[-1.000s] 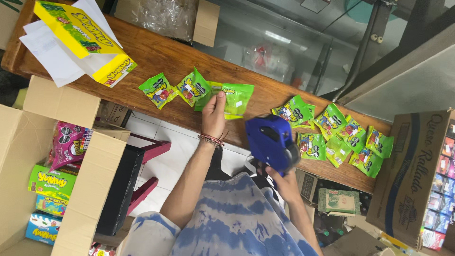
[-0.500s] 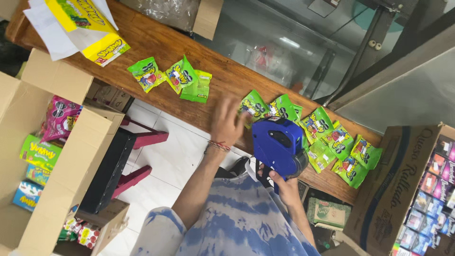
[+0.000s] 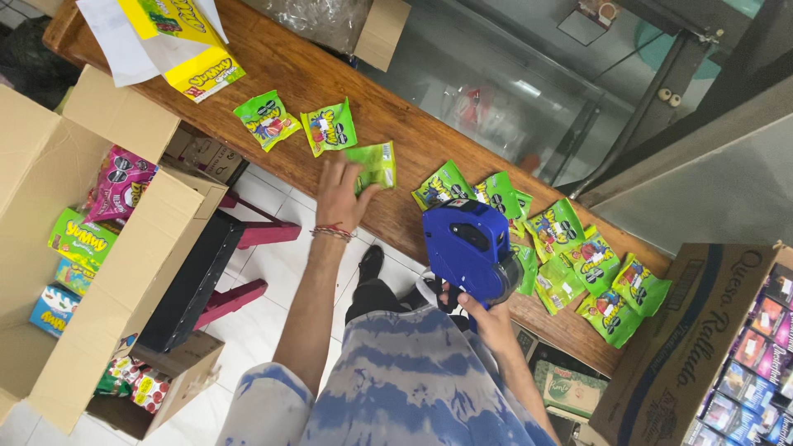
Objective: The person uses a price labeling tool to apply stickers to individual green candy packets on a wooden counter, then places the labeled packets into a yellow cardboard box and puts the box into a larger shipping container.
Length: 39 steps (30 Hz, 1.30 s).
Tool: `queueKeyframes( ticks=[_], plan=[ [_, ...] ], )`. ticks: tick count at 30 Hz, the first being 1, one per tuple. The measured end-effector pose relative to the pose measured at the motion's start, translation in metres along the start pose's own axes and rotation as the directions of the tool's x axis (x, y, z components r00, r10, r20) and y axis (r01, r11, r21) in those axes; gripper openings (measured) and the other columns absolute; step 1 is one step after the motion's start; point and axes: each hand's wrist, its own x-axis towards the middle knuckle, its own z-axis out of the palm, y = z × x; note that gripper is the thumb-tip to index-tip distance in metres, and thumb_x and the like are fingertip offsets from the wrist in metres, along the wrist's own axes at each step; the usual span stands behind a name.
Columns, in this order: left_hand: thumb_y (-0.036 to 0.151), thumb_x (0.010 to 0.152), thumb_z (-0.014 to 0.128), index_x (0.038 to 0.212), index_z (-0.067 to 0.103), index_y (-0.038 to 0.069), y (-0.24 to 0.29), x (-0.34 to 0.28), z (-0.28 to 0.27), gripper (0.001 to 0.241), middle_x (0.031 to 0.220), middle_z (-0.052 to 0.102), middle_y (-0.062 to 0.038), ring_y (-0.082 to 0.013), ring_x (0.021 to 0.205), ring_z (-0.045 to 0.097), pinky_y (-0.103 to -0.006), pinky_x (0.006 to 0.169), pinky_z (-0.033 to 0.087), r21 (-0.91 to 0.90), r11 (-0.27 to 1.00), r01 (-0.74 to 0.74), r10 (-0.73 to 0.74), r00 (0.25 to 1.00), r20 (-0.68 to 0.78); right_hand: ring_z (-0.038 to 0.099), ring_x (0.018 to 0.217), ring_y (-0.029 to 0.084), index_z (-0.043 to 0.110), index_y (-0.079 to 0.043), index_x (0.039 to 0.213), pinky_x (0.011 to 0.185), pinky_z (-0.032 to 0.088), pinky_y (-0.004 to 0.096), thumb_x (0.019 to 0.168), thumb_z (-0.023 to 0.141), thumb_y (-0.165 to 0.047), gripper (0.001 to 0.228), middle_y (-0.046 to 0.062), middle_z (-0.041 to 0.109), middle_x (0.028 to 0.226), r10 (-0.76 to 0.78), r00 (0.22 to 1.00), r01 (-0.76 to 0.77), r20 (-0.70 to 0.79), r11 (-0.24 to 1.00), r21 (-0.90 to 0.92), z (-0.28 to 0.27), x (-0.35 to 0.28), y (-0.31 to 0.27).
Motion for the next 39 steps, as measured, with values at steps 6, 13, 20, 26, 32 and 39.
queueKeyframes(
  ticks=[6, 13, 20, 26, 32, 39],
  plan=[
    [0.063, 0.121, 0.082, 0.133, 0.087, 0.035, -0.022, -0.012, -0.009, 0.030, 0.132, 0.067, -0.006, -0.0404, 0.124, 0.068, -0.0582, 0.102, 0.061, 0.241, 0.937, 0.254, -0.223, 0.963, -0.150, 0.076, 0.149, 0.027, 0.080, -0.007, 0.175, 0.131, 0.058, 0.060, 0.101, 0.103, -0.013, 0.078, 0.015, 0.088, 0.160, 0.016, 0.999, -0.016, -0.028, 1.000, 0.019, 0.011, 0.005, 0.009],
    [0.084, 0.101, 0.090, 0.151, 0.079, 0.024, -0.002, 0.011, 0.023, 0.079, 0.139, 0.066, -0.017, -0.0524, 0.126, 0.066, -0.0664, 0.105, 0.052, 0.147, 0.902, 0.407, -0.410, 0.912, -0.008, 0.074, 0.152, 0.029, 0.076, -0.005, 0.177, 0.134, 0.055, 0.062, 0.100, 0.103, -0.012, 0.081, 0.016, 0.086, 0.162, -0.028, 0.992, 0.031, -0.121, 0.999, 0.026, 0.058, 0.025, 0.008],
    [0.045, 0.118, 0.088, 0.132, 0.071, 0.031, 0.013, 0.026, 0.014, 0.027, 0.136, 0.093, -0.010, -0.0431, 0.122, 0.090, -0.0549, 0.106, 0.068, -0.499, 0.590, 0.634, -0.505, 0.773, 0.385, 0.076, 0.147, 0.025, 0.080, -0.008, 0.175, 0.130, 0.057, 0.058, 0.103, 0.098, -0.009, 0.074, 0.011, 0.088, 0.158, -0.086, 0.968, 0.088, -0.235, 0.996, -0.001, 0.077, 0.038, 0.030],
    [0.032, 0.128, 0.084, 0.142, 0.087, 0.013, 0.003, 0.068, -0.013, 0.024, 0.132, 0.095, -0.020, -0.0366, 0.128, 0.090, -0.0527, 0.112, 0.071, -0.739, 0.443, 0.507, -0.403, 0.849, 0.341, 0.080, 0.139, 0.028, 0.086, -0.003, 0.162, 0.125, 0.061, 0.061, 0.102, 0.100, -0.004, 0.062, 0.016, 0.091, 0.147, -0.180, 0.952, 0.155, -0.248, 0.981, -0.114, 0.094, 0.037, 0.040],
    [0.030, 0.130, 0.081, 0.143, 0.091, 0.014, -0.007, 0.106, -0.046, 0.023, 0.129, 0.097, -0.017, -0.0355, 0.129, 0.093, -0.0516, 0.108, 0.074, -0.759, 0.512, 0.401, -0.313, 0.911, 0.270, 0.085, 0.099, 0.023, 0.096, -0.002, 0.121, 0.092, 0.068, 0.049, 0.110, 0.095, -0.008, 0.013, 0.016, 0.092, 0.103, -0.304, 0.931, 0.249, -0.204, 0.934, -0.256, 0.157, 0.051, -0.031],
    [0.037, 0.132, 0.079, 0.145, 0.089, 0.014, 0.011, 0.120, -0.086, 0.028, 0.140, 0.096, -0.022, -0.0346, 0.137, 0.090, -0.0550, 0.117, 0.072, -0.817, 0.437, 0.375, -0.242, 0.924, 0.295, 0.089, 0.121, 0.026, 0.094, -0.002, 0.146, 0.109, 0.070, 0.055, 0.109, 0.094, -0.006, 0.038, 0.017, 0.095, 0.129, -0.207, 0.957, 0.166, -0.203, 0.966, -0.199, 0.178, 0.054, -0.042]
  ],
)
